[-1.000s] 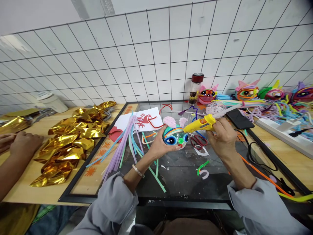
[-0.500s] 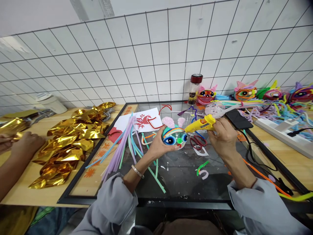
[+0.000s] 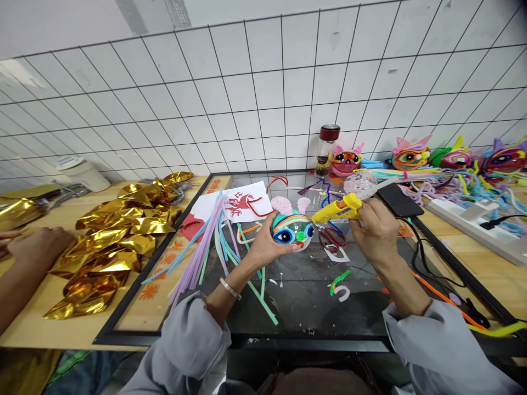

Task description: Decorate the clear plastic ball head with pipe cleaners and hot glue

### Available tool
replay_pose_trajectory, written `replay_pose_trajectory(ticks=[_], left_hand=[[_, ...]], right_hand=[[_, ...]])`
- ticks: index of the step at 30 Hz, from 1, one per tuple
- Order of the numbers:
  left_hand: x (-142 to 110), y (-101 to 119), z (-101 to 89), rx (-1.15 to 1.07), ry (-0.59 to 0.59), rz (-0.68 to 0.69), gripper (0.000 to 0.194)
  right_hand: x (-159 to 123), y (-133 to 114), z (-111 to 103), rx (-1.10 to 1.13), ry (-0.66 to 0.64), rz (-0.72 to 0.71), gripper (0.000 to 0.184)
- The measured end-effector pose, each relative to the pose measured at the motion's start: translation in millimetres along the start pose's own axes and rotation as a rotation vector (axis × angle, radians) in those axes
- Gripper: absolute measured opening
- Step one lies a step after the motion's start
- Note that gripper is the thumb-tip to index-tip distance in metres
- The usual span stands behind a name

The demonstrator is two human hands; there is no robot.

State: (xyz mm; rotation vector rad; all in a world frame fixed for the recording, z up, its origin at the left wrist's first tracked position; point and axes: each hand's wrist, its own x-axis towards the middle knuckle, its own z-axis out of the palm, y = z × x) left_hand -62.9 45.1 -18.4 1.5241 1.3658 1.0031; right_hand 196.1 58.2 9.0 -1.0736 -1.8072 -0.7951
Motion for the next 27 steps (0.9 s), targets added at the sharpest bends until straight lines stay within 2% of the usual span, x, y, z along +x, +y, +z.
replay_pose_trajectory(ticks=[8, 12, 18, 22, 24, 27], left_hand=[[-1.1, 2.6, 1.0, 0.014, 0.002, 0.057, 0.109], [-1.2, 3.0, 2.4, 0.014, 0.005, 0.097, 0.106], [-1.6, 2.3, 2.2, 0.043, 0.007, 0.072, 0.109], [-0.1, 1.2, 2.4, 0.015, 0.017, 0.023, 0.112], [1.4, 0.6, 2.5, -0.041, 0.013, 0.013, 0.112], [4.1, -1.3, 1.4, -0.132, 0.033, 0.020, 0.112]], right_hand=[[-1.5, -4.7, -1.0, 0.076, -0.087, 0.167, 0.014], [-0.6, -8.9, -2.2, 0.120, -0.097, 0.187, 0.016], [0.3, -13.3, -0.2, 0.140, -0.089, 0.205, 0.010], [0.8, -5.4, 2.5, 0.140, -0.119, 0.337, 0.012], [-0.7, 3.8, 5.3, 0.098, -0.182, 0.425, 0.018], [-5.4, 18.5, 10.9, 0.033, -0.363, 0.576, 0.027]])
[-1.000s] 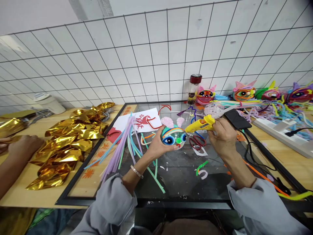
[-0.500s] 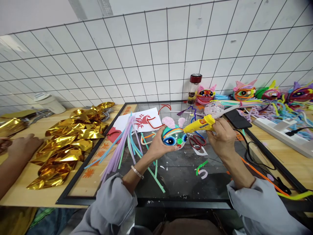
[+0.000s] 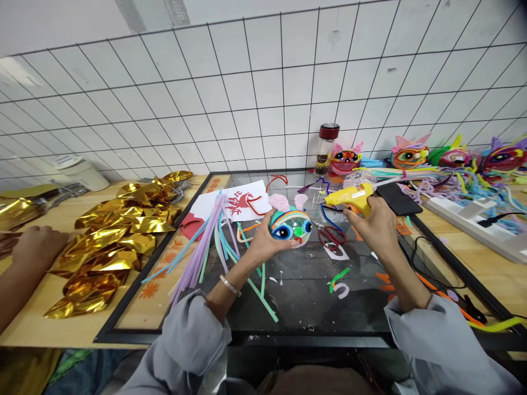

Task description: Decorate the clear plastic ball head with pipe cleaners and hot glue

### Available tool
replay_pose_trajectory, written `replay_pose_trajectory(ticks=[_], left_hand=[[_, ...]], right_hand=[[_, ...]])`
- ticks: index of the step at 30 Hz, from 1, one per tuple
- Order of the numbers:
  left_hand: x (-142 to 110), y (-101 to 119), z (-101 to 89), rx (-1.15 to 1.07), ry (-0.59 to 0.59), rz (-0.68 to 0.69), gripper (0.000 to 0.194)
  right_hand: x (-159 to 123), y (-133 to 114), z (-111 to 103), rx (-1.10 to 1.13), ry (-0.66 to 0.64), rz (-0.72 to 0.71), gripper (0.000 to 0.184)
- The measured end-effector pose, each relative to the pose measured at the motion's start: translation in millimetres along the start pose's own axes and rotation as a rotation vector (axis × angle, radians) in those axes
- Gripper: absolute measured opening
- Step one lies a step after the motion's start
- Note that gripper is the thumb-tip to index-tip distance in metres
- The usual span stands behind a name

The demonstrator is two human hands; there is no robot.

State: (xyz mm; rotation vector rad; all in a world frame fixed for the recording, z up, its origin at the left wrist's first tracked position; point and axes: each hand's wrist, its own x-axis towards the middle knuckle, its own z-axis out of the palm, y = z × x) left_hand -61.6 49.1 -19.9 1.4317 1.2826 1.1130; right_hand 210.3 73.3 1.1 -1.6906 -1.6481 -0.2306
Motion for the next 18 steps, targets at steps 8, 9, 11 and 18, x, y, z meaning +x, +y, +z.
replay_pose_trajectory(ticks=[8, 9, 11, 18], left_hand=[[8.2, -4.4, -12.2, -0.263, 0.177, 0.066, 0.110], [9.0, -3.4, -13.4, -0.292, 0.195, 0.078, 0.109], [10.3, -0.5, -15.8, -0.327, 0.233, 0.107, 0.105], [15.3, 9.4, -28.8, -0.377, 0.312, 0.203, 0.088]], right_hand=[[1.5, 8.5, 6.8, -0.225, -0.383, 0.225, 0.044], [1.3, 7.5, 6.7, -0.240, -0.425, 0.223, 0.043], [1.0, 6.2, 7.2, -0.273, -0.495, 0.215, 0.041], [-4.5, 10.1, 14.8, -0.412, -0.570, 0.136, 0.044]])
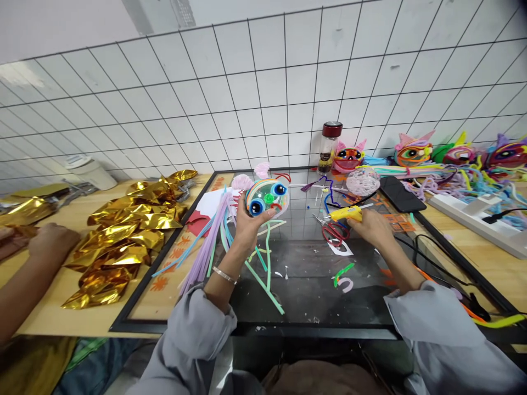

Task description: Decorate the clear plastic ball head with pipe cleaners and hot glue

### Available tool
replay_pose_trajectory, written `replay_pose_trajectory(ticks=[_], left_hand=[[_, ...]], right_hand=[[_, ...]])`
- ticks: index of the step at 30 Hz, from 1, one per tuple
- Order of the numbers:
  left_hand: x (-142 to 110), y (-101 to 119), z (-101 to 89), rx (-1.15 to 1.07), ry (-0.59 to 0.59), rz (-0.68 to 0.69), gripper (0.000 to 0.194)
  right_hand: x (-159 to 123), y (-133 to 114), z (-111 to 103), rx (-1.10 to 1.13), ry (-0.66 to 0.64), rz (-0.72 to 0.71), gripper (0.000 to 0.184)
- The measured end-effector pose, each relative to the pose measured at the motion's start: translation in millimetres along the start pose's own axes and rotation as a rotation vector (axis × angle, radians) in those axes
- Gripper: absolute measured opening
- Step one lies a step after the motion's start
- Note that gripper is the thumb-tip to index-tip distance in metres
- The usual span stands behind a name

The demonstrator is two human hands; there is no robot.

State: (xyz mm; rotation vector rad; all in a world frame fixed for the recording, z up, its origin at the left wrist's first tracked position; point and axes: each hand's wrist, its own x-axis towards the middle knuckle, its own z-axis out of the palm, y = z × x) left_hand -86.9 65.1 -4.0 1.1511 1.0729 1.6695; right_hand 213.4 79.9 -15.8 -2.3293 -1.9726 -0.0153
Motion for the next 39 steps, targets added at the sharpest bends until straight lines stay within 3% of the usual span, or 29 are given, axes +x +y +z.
replay_pose_trajectory(ticks=[2, 5, 8, 11, 13, 16, 21, 24, 28, 29, 32, 35, 39], left_hand=[[2.7, 3.2, -2.3, -0.007, 0.005, 0.029, 0.085], [5.4, 6.9, -5.1, 0.017, 0.006, 0.080, 0.082], [6.2, 8.6, -6.4, 0.027, 0.017, 0.105, 0.080], [5.6, 8.5, -5.9, 0.020, 0.031, 0.102, 0.081], [5.3, 8.0, -5.2, 0.017, 0.036, 0.095, 0.082], [5.7, 7.5, -5.1, 0.012, 0.042, 0.091, 0.085], [7.8, 5.7, -7.1, 0.018, 0.066, 0.111, 0.086], [8.4, 4.1, -7.7, 0.065, 0.064, 0.105, 0.091], [6.4, 3.8, -6.6, 0.090, 0.062, 0.070, 0.099], [4.9, 3.9, -5.6, 0.091, 0.048, 0.059, 0.099], [-2.7, 3.0, 0.9, 0.119, -0.039, 0.019, 0.101], [-13.3, 0.3, 11.4, 0.195, -0.170, -0.039, 0.106], [-24.4, -4.7, 21.3, 0.293, -0.292, -0.089, 0.109]], right_hand=[[-2.9, 0.1, 0.9, -0.044, 0.043, -0.012, 0.046], [-8.6, -4.5, -0.9, -0.035, 0.246, -0.079, 0.040], [-13.0, -24.5, -2.0, 0.154, 0.411, -0.318, 0.028], [-13.7, -64.3, 0.3, 0.393, 0.293, -0.625, 0.026], [-11.2, -96.4, 3.2, 0.439, 0.160, -0.704, 0.027], [-5.1, -139.3, 9.4, 0.384, -0.012, -0.644, 0.031], [-0.9, -171.9, 20.2, 0.388, -0.039, -0.621, 0.022], [-0.2, -163.7, 20.4, 0.416, -0.009, -0.589, 0.021], [6.7, -121.8, 14.2, 0.447, 0.090, -0.436, 0.025], [8.6, -108.5, 11.9, 0.475, 0.137, -0.382, 0.025], [8.1, -73.8, 1.5, 0.872, 0.470, -0.220, 0.018], [-5.3, -58.5, -14.4, 1.006, 0.771, -0.320, 0.015], [-28.7, -63.7, -31.7, 0.832, 0.921, -0.589, 0.011]])
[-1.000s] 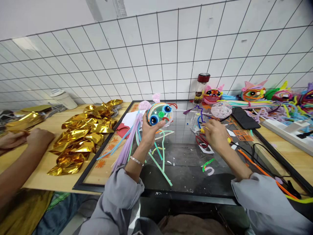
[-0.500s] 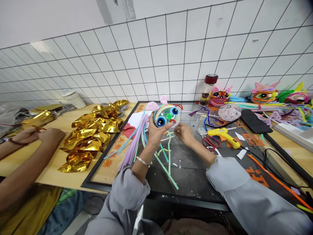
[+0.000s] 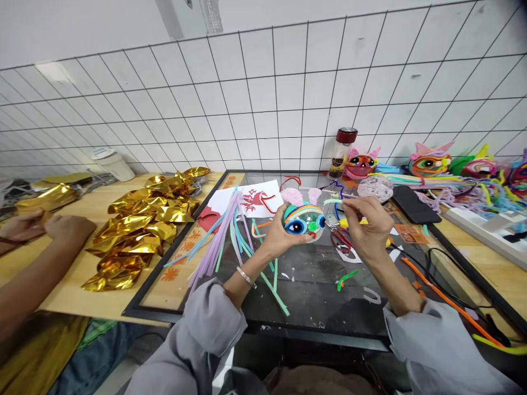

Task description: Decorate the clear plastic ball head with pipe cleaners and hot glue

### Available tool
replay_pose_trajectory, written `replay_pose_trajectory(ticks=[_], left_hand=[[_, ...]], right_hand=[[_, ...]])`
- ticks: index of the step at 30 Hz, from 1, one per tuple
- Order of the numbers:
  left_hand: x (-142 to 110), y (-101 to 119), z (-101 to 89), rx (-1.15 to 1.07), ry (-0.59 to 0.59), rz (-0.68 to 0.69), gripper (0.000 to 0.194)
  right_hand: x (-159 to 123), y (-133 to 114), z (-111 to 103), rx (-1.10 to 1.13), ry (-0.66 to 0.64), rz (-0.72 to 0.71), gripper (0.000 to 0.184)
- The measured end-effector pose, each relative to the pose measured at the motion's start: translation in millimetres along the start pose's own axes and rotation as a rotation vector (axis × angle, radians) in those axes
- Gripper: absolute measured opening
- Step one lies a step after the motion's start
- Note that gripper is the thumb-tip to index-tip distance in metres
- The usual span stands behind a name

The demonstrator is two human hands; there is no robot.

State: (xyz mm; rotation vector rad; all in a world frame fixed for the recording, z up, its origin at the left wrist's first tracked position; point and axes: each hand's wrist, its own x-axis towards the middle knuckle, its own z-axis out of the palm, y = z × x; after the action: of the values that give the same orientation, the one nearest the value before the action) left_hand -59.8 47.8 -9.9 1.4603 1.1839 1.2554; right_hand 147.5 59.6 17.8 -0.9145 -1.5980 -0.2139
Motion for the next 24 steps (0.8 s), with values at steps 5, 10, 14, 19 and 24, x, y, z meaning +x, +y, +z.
replay_pose_trajectory(ticks=[5, 10, 14, 19, 24], left_hand=[[-2.4, -7.6, 3.7, 0.099, -0.034, -0.016, 0.112], [-2.4, -12.0, 4.8, 0.123, -0.075, 0.024, 0.111], [-2.9, -10.7, 5.4, 0.121, -0.094, 0.023, 0.113], [-3.1, -6.3, 4.8, 0.120, -0.123, -0.012, 0.114], [-3.4, -3.8, 4.8, 0.134, -0.121, 0.020, 0.111]], right_hand=[[-5.2, -11.3, -0.4, -0.064, -0.101, -0.259, 0.021], [-11.4, -9.4, -1.9, -0.143, -0.182, -0.397, 0.027], [-15.4, -10.5, -0.5, -0.133, -0.259, -0.396, 0.026], [-17.8, -12.2, 1.6, -0.154, -0.280, -0.431, 0.025], [-16.5, -13.2, 0.5, -0.200, -0.270, -0.495, 0.025]])
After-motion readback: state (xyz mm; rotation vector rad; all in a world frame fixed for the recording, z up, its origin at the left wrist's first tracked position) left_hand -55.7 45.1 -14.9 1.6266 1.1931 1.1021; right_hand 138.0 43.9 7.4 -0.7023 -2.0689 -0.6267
